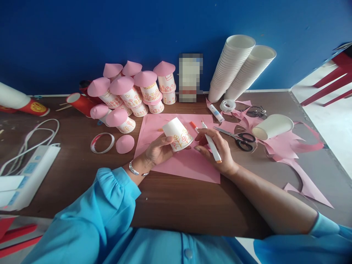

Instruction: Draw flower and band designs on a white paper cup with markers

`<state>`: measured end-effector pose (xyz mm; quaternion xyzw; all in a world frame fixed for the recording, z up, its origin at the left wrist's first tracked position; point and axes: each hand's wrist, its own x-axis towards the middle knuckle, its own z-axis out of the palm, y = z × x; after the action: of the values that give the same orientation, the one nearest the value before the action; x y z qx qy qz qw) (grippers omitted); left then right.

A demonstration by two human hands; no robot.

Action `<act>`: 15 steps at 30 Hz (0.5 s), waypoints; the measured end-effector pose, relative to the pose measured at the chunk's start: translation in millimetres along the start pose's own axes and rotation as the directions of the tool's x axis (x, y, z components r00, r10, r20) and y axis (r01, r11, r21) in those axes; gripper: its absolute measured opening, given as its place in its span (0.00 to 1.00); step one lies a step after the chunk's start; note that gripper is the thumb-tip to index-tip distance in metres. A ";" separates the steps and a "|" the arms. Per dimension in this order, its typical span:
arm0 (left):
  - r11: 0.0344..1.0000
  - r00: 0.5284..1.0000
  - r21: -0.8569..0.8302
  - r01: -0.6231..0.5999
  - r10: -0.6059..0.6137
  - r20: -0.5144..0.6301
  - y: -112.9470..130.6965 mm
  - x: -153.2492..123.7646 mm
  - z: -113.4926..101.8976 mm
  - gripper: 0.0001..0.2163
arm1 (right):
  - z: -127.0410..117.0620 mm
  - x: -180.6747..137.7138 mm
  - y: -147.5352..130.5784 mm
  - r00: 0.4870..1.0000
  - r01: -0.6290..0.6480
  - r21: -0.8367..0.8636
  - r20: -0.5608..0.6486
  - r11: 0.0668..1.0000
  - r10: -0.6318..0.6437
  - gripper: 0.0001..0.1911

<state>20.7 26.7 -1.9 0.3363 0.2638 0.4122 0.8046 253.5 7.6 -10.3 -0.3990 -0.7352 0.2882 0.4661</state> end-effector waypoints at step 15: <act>0.993 0.999 -0.107 0.043 -0.044 -0.006 7.5 0.0 1.0 0.27 | 0.0 1.9 1.6 0.991 0.126 -0.073 -0.027 0.989 -0.128 0.19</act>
<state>17.8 29.6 4.5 0.2853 0.2522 0.4095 0.8290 253.5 10.0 -10.7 -0.3722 -0.7614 0.2255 0.4804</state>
